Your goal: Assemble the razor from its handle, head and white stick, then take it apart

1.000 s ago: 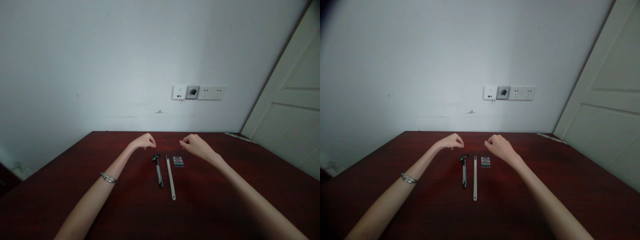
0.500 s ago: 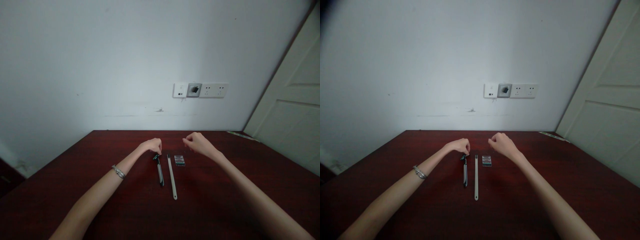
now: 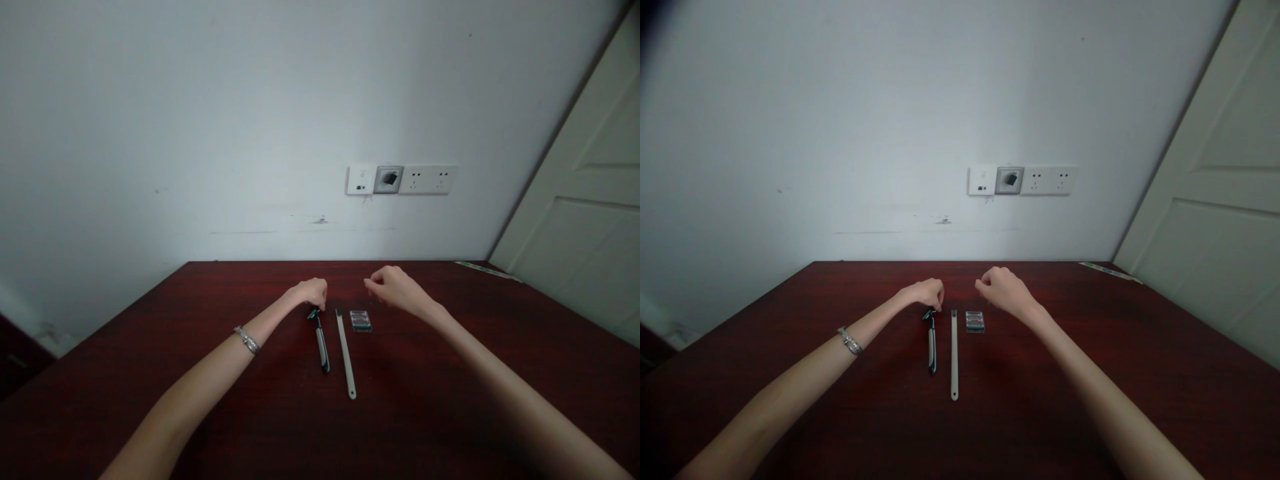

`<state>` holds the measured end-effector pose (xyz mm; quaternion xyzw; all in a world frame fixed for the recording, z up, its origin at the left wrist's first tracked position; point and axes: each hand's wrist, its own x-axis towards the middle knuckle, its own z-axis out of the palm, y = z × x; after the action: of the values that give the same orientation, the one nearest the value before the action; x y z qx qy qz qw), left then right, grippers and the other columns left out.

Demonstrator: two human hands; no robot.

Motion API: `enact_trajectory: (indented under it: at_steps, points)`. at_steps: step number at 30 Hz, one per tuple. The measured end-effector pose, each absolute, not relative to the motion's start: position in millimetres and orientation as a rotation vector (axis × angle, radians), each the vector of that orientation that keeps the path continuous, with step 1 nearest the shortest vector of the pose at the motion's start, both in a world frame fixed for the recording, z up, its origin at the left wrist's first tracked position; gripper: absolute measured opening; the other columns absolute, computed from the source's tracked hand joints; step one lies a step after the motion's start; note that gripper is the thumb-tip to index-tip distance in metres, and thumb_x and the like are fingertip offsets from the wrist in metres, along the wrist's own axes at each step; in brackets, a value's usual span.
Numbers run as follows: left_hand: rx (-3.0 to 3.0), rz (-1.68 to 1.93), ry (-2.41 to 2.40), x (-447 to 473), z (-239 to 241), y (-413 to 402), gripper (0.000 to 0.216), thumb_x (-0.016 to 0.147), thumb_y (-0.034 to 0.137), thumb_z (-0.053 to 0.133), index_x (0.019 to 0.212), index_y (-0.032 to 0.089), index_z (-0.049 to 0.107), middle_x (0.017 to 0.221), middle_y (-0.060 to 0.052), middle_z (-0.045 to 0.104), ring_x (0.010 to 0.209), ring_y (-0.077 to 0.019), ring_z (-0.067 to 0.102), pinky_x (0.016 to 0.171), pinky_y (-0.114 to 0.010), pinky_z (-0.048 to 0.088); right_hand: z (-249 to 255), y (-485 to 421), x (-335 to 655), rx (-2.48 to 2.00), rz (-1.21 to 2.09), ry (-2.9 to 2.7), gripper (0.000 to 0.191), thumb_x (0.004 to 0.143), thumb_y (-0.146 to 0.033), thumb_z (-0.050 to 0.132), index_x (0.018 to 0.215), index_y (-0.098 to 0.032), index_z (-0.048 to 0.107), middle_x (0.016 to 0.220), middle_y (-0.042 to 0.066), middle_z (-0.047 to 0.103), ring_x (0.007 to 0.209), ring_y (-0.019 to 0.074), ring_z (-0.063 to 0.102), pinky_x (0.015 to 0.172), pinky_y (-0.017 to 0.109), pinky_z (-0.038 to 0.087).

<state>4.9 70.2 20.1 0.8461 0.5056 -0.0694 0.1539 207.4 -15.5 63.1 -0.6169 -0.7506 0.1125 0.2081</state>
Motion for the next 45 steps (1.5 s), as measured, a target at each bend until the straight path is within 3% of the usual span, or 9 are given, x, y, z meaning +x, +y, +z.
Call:
enact_trajectory:
  at_steps: [13,20,26,31,34,39,45]
  points:
    - [2.42,-0.143,1.395,1,17,76,0.012,0.054,0.019,0.068,0.064,0.013,0.07,0.062,-0.005,0.066,0.052,-0.0133,0.057,0.051,-0.021,0.043,62,-18,201,-1.737,0.302,-2.118,0.034,0.08,-0.034,0.044,0.056,-0.016,0.061,0.052,0.004,0.059,0.047,0.0117,0.052,0.049,0.022,0.033]
    - [2.38,0.211,1.163,-17,41,73,0.016,0.062,0.019,0.058,0.071,0.011,0.068,0.057,-0.003,0.062,0.047,-0.0098,0.051,0.044,-0.019,0.038,61,-16,199,-1.655,0.34,-2.104,0.034,0.08,-0.036,0.046,0.065,-0.014,0.067,0.056,0.005,0.062,0.053,0.0131,0.054,0.051,0.022,0.035]
    - [2.129,0.598,0.884,-29,65,60,0.021,0.07,0.028,0.06,0.08,0.01,0.065,0.064,-0.002,0.061,0.04,-0.0036,0.041,0.04,-0.017,0.031,62,-16,196,-1.385,0.521,-2.088,0.027,0.077,-0.03,0.049,0.077,-0.012,0.07,0.068,0.004,0.067,0.063,0.0137,0.058,0.059,0.022,0.04]
    - [2.031,0.649,0.842,-29,68,49,0.023,0.071,0.031,0.063,0.081,0.01,0.063,0.068,-0.003,0.061,0.04,-0.0021,0.041,0.04,-0.017,0.03,45,-13,186,-1.263,0.715,-2.087,0.027,0.077,-0.029,0.051,0.086,-0.01,0.069,0.072,0.006,0.069,0.066,0.014,0.059,0.062,0.024,0.044]
    - [1.976,0.687,0.814,-25,65,44,0.024,0.071,0.031,0.065,0.081,0.01,0.062,0.065,-0.001,0.059,0.039,-0.0015,0.041,0.039,-0.017,0.029,36,-13,175,-1.21,0.862,-2.035,0.028,0.076,-0.029,0.054,0.091,-0.01,0.068,0.077,0.007,0.069,0.065,0.0129,0.059,0.059,0.023,0.045]
    - [1.855,0.74,0.742,-18,61,37,0.025,0.071,0.03,0.066,0.083,0.009,0.061,0.062,0.0,0.057,0.038,-0.0019,0.042,0.038,-0.016,0.027,32,-17,160,-1.144,1.098,-1.776,0.031,0.074,-0.029,0.057,0.099,-0.012,0.061,0.086,0.008,0.068,0.055,0.0092,0.054,0.04,0.018,0.038]
    - [1.738,0.798,0.67,-12,58,32,0.023,0.07,0.028,0.067,0.082,0.01,0.061,0.064,-0.001,0.059,0.037,-0.0016,0.042,0.037,-0.016,0.026,26,-18,153,-1.036,1.215,-1.604,0.024,0.069,-0.029,0.063,0.086,-0.014,0.058,0.077,0.005,0.067,0.051,0.0082,0.053,0.035,0.016,0.037]
